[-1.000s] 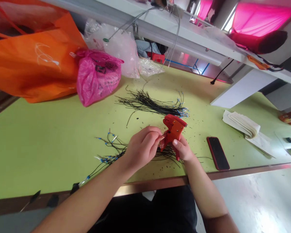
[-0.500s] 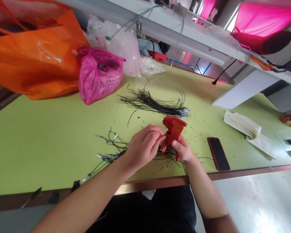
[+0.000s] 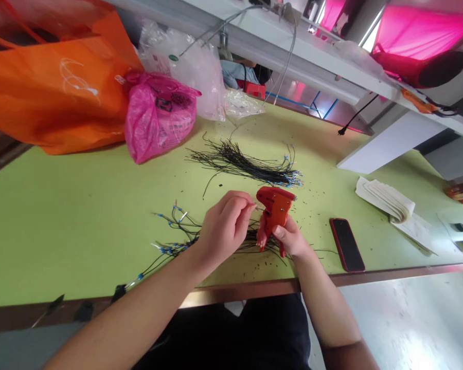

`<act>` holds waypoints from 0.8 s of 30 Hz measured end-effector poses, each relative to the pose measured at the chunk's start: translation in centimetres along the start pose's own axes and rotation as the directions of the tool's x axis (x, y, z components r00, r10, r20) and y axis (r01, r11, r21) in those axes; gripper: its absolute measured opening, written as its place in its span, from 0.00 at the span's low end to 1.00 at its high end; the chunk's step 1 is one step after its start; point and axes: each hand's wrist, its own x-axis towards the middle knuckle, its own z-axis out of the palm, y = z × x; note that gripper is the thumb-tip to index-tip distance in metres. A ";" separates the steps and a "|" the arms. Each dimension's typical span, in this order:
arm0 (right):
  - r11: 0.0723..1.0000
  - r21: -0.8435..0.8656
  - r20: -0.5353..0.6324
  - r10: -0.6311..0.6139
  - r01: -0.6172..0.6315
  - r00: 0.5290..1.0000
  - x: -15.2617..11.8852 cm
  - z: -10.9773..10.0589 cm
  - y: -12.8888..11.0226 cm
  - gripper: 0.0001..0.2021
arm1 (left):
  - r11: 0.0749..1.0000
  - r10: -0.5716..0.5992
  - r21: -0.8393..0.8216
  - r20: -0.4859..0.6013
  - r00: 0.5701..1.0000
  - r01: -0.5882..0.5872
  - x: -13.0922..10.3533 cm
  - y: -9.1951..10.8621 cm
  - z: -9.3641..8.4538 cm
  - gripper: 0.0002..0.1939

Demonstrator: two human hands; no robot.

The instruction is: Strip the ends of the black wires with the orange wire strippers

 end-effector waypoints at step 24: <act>0.996 0.039 -0.054 0.077 -0.075 0.996 -0.2 0.2 0.4 0.22 | 0.988 -0.110 -0.104 0.010 0.994 0.111 -0.1 0.4 0.2 0.07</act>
